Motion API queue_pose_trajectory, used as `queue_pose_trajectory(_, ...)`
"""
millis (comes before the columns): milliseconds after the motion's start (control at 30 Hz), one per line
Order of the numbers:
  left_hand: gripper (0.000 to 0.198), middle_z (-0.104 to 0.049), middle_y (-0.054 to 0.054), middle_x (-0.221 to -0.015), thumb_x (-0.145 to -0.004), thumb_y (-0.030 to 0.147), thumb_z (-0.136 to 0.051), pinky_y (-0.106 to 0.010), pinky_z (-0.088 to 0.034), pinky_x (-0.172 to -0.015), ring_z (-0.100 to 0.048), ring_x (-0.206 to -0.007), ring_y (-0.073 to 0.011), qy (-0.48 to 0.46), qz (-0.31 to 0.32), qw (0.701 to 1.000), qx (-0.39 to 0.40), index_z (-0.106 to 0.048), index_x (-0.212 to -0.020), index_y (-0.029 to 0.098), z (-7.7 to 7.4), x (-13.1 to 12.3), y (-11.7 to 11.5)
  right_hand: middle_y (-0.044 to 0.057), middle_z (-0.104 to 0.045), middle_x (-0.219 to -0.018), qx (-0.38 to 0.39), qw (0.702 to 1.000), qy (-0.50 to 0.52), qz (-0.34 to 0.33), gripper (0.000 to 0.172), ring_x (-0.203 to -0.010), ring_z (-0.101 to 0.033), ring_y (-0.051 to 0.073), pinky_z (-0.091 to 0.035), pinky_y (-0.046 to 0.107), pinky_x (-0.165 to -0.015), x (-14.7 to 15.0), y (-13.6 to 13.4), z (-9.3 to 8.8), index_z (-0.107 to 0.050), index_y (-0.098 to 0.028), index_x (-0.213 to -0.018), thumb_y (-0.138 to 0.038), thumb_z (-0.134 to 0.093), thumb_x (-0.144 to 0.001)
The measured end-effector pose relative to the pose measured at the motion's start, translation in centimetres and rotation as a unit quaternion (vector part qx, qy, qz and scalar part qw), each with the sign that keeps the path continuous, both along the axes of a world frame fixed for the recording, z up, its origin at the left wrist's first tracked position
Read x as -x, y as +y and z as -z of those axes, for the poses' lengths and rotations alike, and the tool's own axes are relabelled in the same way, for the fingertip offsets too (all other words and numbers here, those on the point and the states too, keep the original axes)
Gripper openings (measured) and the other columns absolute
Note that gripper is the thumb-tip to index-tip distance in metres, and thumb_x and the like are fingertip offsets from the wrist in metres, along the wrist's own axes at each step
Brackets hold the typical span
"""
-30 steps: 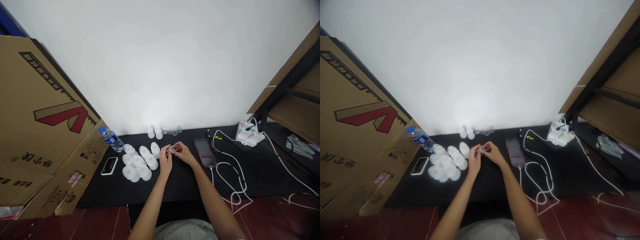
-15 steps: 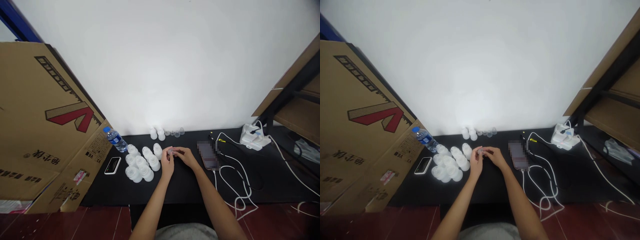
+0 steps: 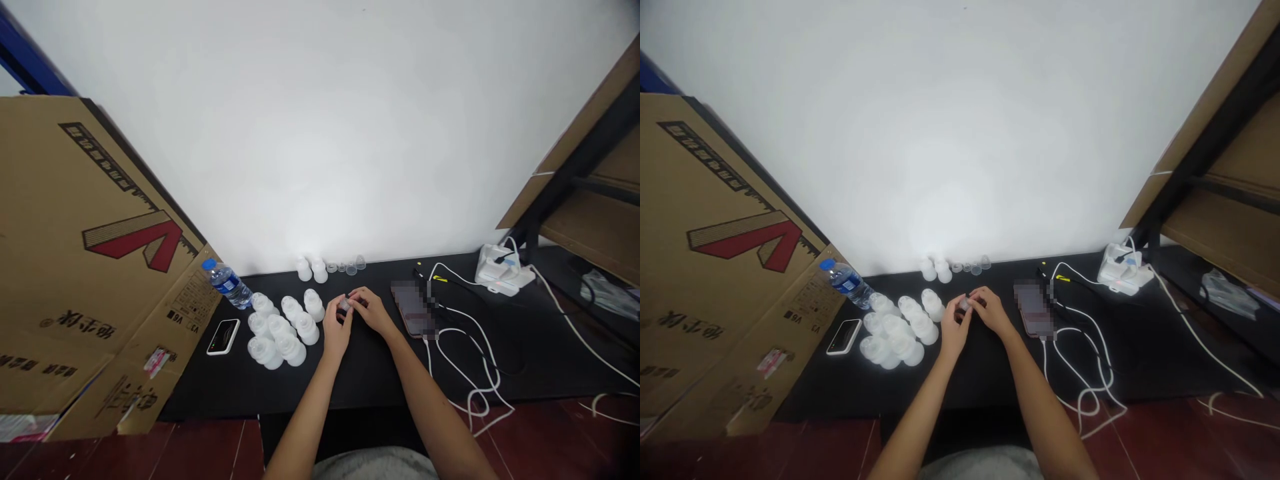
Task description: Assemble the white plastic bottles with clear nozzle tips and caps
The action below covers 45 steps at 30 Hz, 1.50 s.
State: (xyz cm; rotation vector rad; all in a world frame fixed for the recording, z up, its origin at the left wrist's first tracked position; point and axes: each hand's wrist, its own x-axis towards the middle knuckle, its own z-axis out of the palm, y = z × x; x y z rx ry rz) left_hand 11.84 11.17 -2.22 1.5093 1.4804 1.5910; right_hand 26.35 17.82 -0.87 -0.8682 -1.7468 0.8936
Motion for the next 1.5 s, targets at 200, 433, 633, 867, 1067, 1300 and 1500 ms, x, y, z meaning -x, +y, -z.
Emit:
queue_pose_trajectory(200,0.042,-0.071,-0.015,-0.127,-0.104,0.048,-0.063,-0.034,-0.058,-0.075,-0.07,-0.098,-0.0237,0.015,-0.007,1.0,0.027,-0.065,-0.136,0.021,0.0,0.0,-0.1,0.009,-0.068,-0.109,-0.005,1.0,0.005,0.014,0.02,-0.092,-0.068,0.023,-0.054,0.035,-0.077,0.2,-0.1,0.0,-0.071,-0.023,-0.086,-0.037,-0.067,-0.1)
queue_pose_trajectory(433,0.039,-0.073,-0.011,-0.118,-0.105,0.046,-0.061,-0.032,-0.053,-0.072,-0.067,-0.086,-0.0199,0.033,0.023,0.998,0.047,-0.065,-0.136,0.023,-0.3,0.1,0.0,0.006,-0.066,-0.103,0.001,0.999,0.016,0.028,0.016,-0.086,-0.065,0.021,-0.053,0.035,-0.078,0.5,0.1,0.5,-0.066,-0.024,-0.088,-0.033,-0.063,-0.1)
queue_pose_trajectory(633,0.032,-0.071,-0.007,-0.105,-0.103,0.043,-0.063,-0.032,-0.051,-0.076,-0.061,-0.084,-0.0203,0.065,0.035,0.997,0.035,-0.068,-0.13,0.026,0.3,0.3,0.3,0.005,-0.065,-0.101,0.008,0.998,0.02,0.058,0.015,-0.08,-0.062,0.02,-0.052,0.035,-0.076,0.5,0.6,1.3,-0.065,-0.024,-0.088,-0.035,-0.062,-0.099)
queue_pose_trajectory(867,0.039,-0.071,-0.01,-0.113,-0.103,0.045,-0.063,-0.037,-0.053,-0.083,-0.061,-0.083,-0.0208,0.071,0.006,0.997,0.038,-0.066,-0.135,0.024,0.5,0.1,0.3,0.006,-0.066,-0.099,0.013,0.997,0.031,0.064,0.016,-0.079,-0.063,0.021,-0.052,0.036,-0.074,0.6,0.6,1.3,-0.066,-0.024,-0.089,-0.035,-0.062,-0.099)
queue_pose_trajectory(1067,0.038,-0.07,-0.008,-0.101,-0.103,0.05,-0.064,-0.039,-0.053,-0.085,-0.063,-0.084,-0.0221,0.08,-0.023,0.996,0.042,-0.067,-0.127,0.021,0.7,-0.1,0.3,0.006,-0.066,-0.1,0.009,0.998,0.024,0.065,0.018,-0.08,-0.063,0.021,-0.053,0.036,-0.076,0.8,0.3,0.9,-0.066,-0.024,-0.088,-0.036,-0.061,-0.1)
queue_pose_trajectory(1300,0.04,-0.07,-0.007,-0.097,-0.101,0.055,-0.065,-0.039,-0.053,-0.082,-0.063,-0.081,-0.0218,0.066,-0.037,0.996,0.046,-0.066,-0.122,0.02,0.6,-0.1,0.4,0.006,-0.065,-0.102,0.013,0.997,0.041,0.058,0.021,-0.079,-0.062,0.02,-0.053,0.036,-0.075,0.9,0.1,0.8,-0.065,-0.024,-0.088,-0.039,-0.06,-0.101)
queue_pose_trajectory(1500,0.041,-0.066,-0.005,-0.091,-0.102,0.058,-0.062,-0.038,-0.053,-0.081,-0.063,-0.081,-0.0218,0.067,-0.036,0.996,0.052,-0.065,-0.116,0.02,0.4,0.0,0.3,0.006,-0.065,-0.101,0.018,0.996,0.049,0.073,0.026,-0.079,-0.062,0.02,-0.053,0.035,-0.074,0.9,0.3,1.0,-0.065,-0.024,-0.086,-0.045,-0.061,-0.101)
